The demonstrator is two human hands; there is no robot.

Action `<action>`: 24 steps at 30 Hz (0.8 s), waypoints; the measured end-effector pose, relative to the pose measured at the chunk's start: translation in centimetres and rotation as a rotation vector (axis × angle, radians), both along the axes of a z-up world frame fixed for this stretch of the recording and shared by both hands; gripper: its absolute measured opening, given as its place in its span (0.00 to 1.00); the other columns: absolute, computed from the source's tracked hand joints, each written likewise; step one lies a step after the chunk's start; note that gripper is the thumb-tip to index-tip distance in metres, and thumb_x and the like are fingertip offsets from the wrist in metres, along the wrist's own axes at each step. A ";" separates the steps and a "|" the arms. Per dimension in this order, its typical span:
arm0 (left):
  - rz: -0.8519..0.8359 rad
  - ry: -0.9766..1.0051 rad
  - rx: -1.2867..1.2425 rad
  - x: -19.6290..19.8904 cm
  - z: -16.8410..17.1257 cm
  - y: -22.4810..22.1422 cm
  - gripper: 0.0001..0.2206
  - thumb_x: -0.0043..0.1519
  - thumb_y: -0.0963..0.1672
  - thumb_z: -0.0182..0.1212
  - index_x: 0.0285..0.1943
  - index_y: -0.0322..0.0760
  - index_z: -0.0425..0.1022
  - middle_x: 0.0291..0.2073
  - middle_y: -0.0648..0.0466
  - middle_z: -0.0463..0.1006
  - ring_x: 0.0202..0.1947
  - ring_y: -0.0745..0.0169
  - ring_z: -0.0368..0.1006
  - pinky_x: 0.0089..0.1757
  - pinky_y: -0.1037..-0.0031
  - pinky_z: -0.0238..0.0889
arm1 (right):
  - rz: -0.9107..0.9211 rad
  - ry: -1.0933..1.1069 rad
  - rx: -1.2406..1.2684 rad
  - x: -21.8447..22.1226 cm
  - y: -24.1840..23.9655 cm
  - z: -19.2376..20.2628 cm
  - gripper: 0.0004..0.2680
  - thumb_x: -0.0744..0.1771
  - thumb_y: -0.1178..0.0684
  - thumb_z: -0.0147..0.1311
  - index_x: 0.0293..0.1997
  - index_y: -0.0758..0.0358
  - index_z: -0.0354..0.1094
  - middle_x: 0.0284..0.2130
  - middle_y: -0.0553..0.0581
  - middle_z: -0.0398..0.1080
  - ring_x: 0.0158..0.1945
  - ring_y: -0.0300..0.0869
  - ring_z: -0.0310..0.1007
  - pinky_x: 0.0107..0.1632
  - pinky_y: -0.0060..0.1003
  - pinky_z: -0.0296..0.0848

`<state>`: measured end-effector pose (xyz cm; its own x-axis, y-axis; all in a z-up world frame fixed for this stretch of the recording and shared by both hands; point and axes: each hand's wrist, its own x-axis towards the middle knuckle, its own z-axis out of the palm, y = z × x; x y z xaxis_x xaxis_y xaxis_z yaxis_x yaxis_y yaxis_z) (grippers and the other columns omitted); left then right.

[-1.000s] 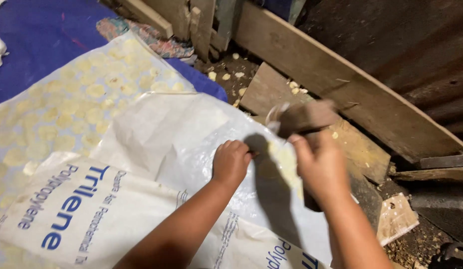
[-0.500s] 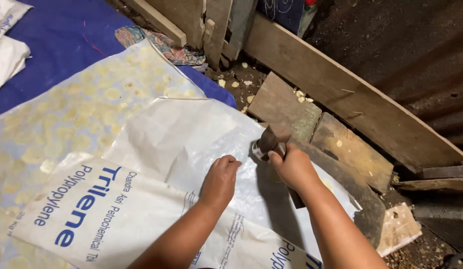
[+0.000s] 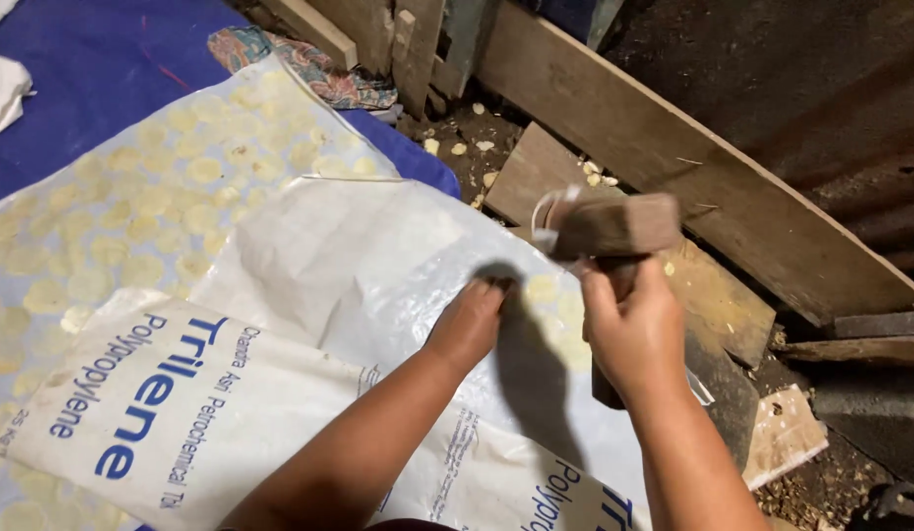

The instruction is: Crack and peel nuts or seeds using a hammer and stone.

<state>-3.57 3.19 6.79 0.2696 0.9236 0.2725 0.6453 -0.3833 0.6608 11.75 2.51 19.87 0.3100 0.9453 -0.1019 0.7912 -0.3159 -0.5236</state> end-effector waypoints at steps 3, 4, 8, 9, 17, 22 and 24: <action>0.040 -0.066 0.049 0.4 -3.2 0.5 0.08 0.60 0.35 0.54 0.44 0.21 0.76 0.39 0.32 0.77 0.44 0.32 0.74 0.50 0.51 0.71 | -0.033 0.140 0.281 -0.1 -0.5 -2.5 0.11 0.64 0.49 0.60 0.41 0.68 0.68 0.28 0.74 0.74 0.43 0.66 0.77 0.44 0.60 0.73; 0.121 -0.173 0.163 0.5 -5.9 0.7 0.10 0.61 0.36 0.52 0.47 0.18 0.75 0.43 0.27 0.76 0.46 0.25 0.72 0.51 0.48 0.69 | 0.000 0.240 0.428 -0.4 -0.5 -4.1 0.09 0.63 0.57 0.62 0.44 0.70 0.73 0.32 0.76 0.75 0.44 0.65 0.78 0.40 0.60 0.75; 0.460 -0.678 -0.254 -2.8 -2.8 -1.4 0.14 0.67 0.38 0.49 0.58 0.40 0.75 0.45 0.50 0.84 0.48 0.58 0.80 0.50 0.71 0.70 | 0.164 -0.138 -0.259 -0.9 -0.3 -10.5 0.23 0.69 0.40 0.48 0.63 0.71 0.56 0.38 0.76 0.76 0.45 0.64 0.80 0.47 0.60 0.80; 0.490 -0.921 -0.458 -2.8 -3.8 -0.9 0.13 0.69 0.39 0.46 0.60 0.35 0.73 0.47 0.53 0.79 0.46 0.65 0.75 0.50 0.79 0.68 | 0.182 -0.143 -0.343 -0.6 0.6 -9.9 0.21 0.68 0.38 0.48 0.60 0.66 0.58 0.44 0.75 0.75 0.52 0.64 0.76 0.54 0.61 0.75; 0.472 -0.951 -0.783 -5.0 -3.6 -4.0 0.12 0.69 0.39 0.48 0.57 0.30 0.76 0.42 0.38 0.84 0.32 0.61 0.83 0.36 0.80 0.79 | 0.188 -0.115 -0.322 -1.2 -1.1 -5.4 0.20 0.67 0.36 0.50 0.53 0.65 0.63 0.45 0.77 0.75 0.55 0.68 0.73 0.56 0.64 0.72; 0.331 -0.127 -0.411 -3.4 -6.0 -4.7 0.11 0.66 0.52 0.59 0.54 0.66 0.82 0.39 0.65 0.82 0.41 0.66 0.81 0.39 0.74 0.74 | 0.202 -0.155 -0.383 0.1 -0.7 -9.1 0.19 0.68 0.36 0.48 0.55 0.62 0.62 0.44 0.76 0.76 0.56 0.67 0.74 0.58 0.62 0.72; 0.266 -0.068 -0.296 -2.0 -6.3 -4.9 0.11 0.67 0.50 0.56 0.54 0.62 0.83 0.42 0.64 0.82 0.44 0.64 0.80 0.43 0.73 0.73 | 0.199 -0.136 -0.343 0.7 -0.1 -6.9 0.19 0.67 0.35 0.50 0.53 0.61 0.63 0.43 0.75 0.76 0.55 0.67 0.74 0.57 0.62 0.72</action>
